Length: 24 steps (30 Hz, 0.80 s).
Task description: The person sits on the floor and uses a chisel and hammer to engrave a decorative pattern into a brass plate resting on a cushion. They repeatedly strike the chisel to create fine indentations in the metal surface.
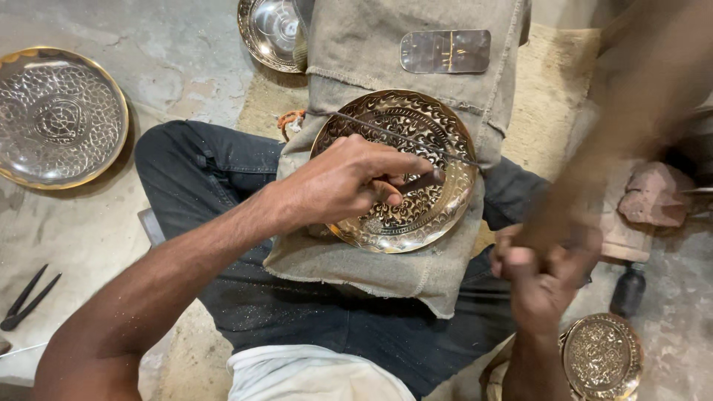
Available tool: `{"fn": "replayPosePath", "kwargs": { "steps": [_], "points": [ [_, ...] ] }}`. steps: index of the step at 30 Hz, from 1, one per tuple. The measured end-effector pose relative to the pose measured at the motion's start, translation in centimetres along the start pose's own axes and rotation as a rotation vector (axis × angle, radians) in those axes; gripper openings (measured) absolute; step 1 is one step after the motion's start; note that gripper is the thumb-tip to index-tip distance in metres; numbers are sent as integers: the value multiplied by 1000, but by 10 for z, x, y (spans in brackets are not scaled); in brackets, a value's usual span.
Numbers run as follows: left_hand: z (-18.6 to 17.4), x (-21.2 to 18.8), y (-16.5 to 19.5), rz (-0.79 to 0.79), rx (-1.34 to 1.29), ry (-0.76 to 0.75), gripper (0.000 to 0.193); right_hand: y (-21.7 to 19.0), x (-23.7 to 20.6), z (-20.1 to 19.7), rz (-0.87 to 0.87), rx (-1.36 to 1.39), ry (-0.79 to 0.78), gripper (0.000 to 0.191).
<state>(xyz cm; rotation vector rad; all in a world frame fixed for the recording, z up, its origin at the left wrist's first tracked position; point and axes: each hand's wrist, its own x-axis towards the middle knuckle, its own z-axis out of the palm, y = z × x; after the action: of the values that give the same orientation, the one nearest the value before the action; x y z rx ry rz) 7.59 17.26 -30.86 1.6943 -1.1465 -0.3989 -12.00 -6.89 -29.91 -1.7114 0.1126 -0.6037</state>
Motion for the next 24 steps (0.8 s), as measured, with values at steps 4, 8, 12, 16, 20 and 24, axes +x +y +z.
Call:
{"fn": "replayPosePath", "kwargs": {
  "steps": [4, 8, 12, 16, 20, 24],
  "points": [
    [1, 0, -2, 38, 39, 4, 42, -12, 5, 10, -28, -343, -80, 52],
    [0, -2, -4, -12, 21, -24, 42, -5, -1, 7, 50, 44, -118, 54],
    [2, 1, -4, 108, 3, 89, 35, 8, -11, -14, 32, -371, -175, 60],
    [0, 1, -3, 59, -64, 99, 49, 16, -12, -27, 93, -270, -32, 64],
    [0, 0, -5, -18, 3, 56, 51, 13, 2, -19, -85, -375, -42, 57],
    [6, 1, -7, 1, 16, 87, 50, 6, 22, -2, -99, 129, -38, 51]
  ]
}}
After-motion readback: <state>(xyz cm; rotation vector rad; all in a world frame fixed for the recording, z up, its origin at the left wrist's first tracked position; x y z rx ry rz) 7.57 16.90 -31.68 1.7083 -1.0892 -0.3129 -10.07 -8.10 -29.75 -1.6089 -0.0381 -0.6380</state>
